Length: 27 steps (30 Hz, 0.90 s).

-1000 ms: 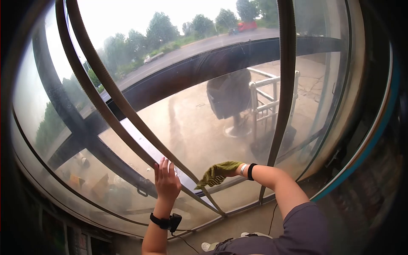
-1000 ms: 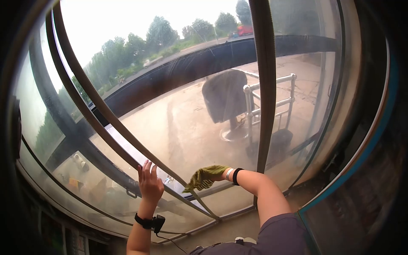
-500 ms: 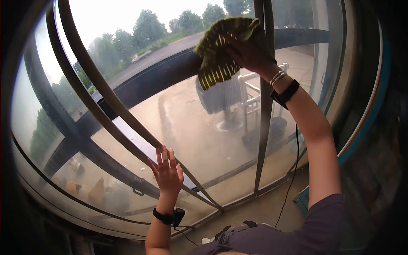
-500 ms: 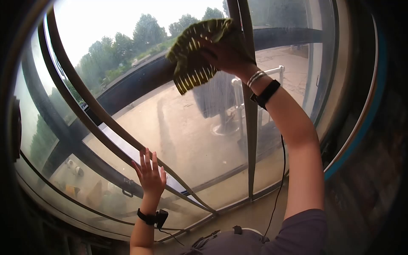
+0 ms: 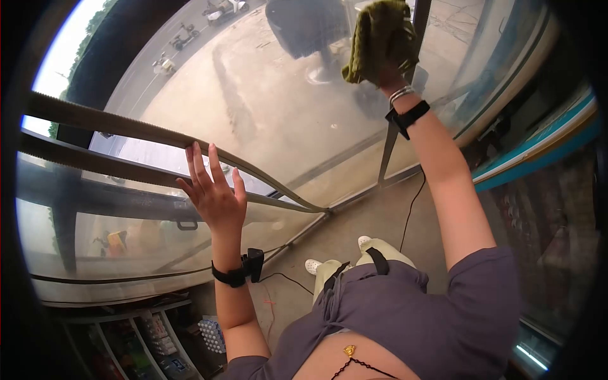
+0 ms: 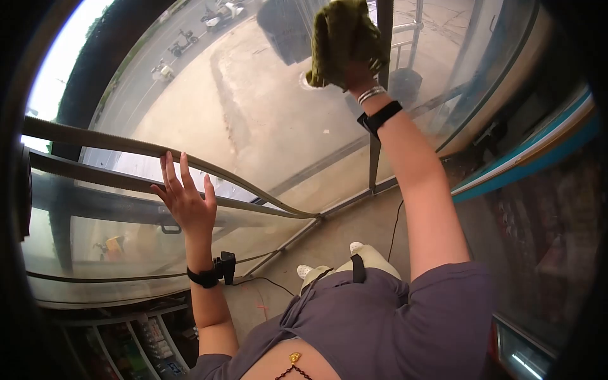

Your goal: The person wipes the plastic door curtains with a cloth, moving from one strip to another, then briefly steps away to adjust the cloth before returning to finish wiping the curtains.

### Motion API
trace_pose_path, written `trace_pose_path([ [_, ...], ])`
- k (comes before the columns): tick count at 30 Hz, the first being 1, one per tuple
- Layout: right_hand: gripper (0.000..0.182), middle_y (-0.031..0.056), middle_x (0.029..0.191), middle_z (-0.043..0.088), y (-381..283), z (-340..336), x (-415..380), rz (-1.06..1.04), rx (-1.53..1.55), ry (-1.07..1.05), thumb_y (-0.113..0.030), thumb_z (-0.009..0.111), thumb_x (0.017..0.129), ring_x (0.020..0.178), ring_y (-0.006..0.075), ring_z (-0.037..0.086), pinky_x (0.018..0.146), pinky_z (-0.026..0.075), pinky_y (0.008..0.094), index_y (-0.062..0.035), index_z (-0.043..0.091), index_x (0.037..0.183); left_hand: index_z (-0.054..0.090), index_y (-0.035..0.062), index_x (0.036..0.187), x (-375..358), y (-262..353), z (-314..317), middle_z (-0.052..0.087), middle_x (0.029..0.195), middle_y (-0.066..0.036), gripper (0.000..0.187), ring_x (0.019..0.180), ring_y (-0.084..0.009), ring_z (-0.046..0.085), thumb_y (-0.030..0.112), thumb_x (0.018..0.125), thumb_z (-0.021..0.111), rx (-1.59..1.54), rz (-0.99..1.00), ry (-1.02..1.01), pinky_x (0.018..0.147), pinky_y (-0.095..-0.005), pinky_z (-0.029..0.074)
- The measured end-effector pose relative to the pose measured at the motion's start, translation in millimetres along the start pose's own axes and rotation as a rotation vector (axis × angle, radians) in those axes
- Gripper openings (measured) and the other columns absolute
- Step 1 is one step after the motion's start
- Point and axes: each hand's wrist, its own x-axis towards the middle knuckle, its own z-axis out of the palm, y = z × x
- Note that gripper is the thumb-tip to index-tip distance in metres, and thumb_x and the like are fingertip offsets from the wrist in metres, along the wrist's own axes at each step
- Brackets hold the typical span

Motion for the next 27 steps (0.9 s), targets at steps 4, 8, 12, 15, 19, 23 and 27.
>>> trace_pose_path([
  [4, 0.052, 0.0136, 0.137, 0.026, -51, 61, -188, 0.587, 0.327, -0.342, -0.023, 0.04, 0.089, 0.13, 0.0287, 0.018, 0.109, 0.007, 0.0369, -0.0091, 0.023, 0.136, 0.04, 0.0105, 0.127, 1, 3, -1, 0.032, 0.136, -0.01, 0.056, 0.127, -0.0245, 0.031, 0.018, 0.075, 0.058, 0.009, -0.003, 0.034, 0.106, -0.0455, 0.003],
  [8, 0.043, 0.0086, 0.131, 0.038, -119, -2, -186, 0.294, 0.507, -0.541, -0.028, 0.049, 0.082, 0.123, 0.0275, 0.031, 0.105, 0.019, 0.041, -0.0188, 0.043, 0.124, 0.04, 0.0108, 0.127, 0, 1, 1, 0.032, 0.135, -0.011, 0.054, 0.126, -0.0271, 0.031, 0.016, 0.076, 0.058, -0.01, 0.007, 0.024, 0.105, -0.0492, 0.009],
  [12, 0.032, -0.002, 0.116, 0.05, -128, 9, -89, -0.294, 0.503, -0.618, -0.027, 0.051, 0.081, 0.114, 0.0156, 0.042, 0.099, 0.033, 0.0347, -0.0153, 0.053, 0.111, 0.039, 0.0109, 0.127, -1, -2, -2, 0.031, 0.136, -0.011, 0.056, 0.127, -0.0275, 0.03, 0.015, 0.075, 0.058, -0.017, 0.047, 0.018, 0.104, -0.0505, 0.01],
  [15, 0.034, -0.0029, 0.115, 0.052, -125, 1, 12, -0.323, 0.471, 0.028, -0.029, 0.057, 0.079, 0.111, 0.0125, 0.045, 0.094, 0.039, 0.0288, -0.0152, 0.053, 0.111, 0.039, 0.0109, 0.127, -3, -5, 0, 0.031, 0.136, -0.011, 0.057, 0.128, -0.0278, 0.029, 0.015, 0.074, 0.059, -0.029, 0.043, 0.032, 0.104, -0.0516, 0.01],
  [19, 0.052, 0.0171, 0.112, 0.05, -70, -35, 123, 0.084, 0.348, 0.221, -0.039, 0.051, 0.083, 0.102, 0.0336, 0.046, 0.091, 0.033, 0.0429, -0.0054, 0.044, 0.121, 0.039, 0.0103, 0.127, -5, -7, -2, 0.031, 0.136, -0.011, 0.057, 0.128, -0.0284, 0.028, 0.013, 0.074, 0.06, -0.062, 0.054, 0.039, 0.105, -0.0516, 0.011],
  [23, 0.06, 0.0234, 0.136, 0.023, -47, -71, 143, 0.27, 0.367, 0.485, -0.038, 0.034, 0.09, 0.126, 0.0362, 0.023, 0.104, 0.017, 0.0438, 0.0003, 0.02, 0.135, 0.039, 0.0079, 0.126, -8, -5, -16, 0.031, 0.135, -0.013, 0.056, 0.127, -0.0312, 0.028, 0.011, 0.074, 0.059, -0.213, 0.058, -0.006, 0.104, -0.0504, 0.019],
  [27, 0.081, 0.014, 0.144, -0.007, -39, -93, 118, 0.352, 0.779, 0.579, -0.059, 0.026, 0.086, 0.134, 0.0256, -0.004, 0.108, 0.0, 0.0366, -0.0062, -0.009, 0.137, 0.039, 0.006, 0.125, -15, 11, -27, 0.032, 0.133, -0.015, 0.053, 0.127, -0.034, 0.028, 0.009, 0.075, 0.057, -0.355, 0.084, -0.017, 0.101, -0.0486, 0.026],
])
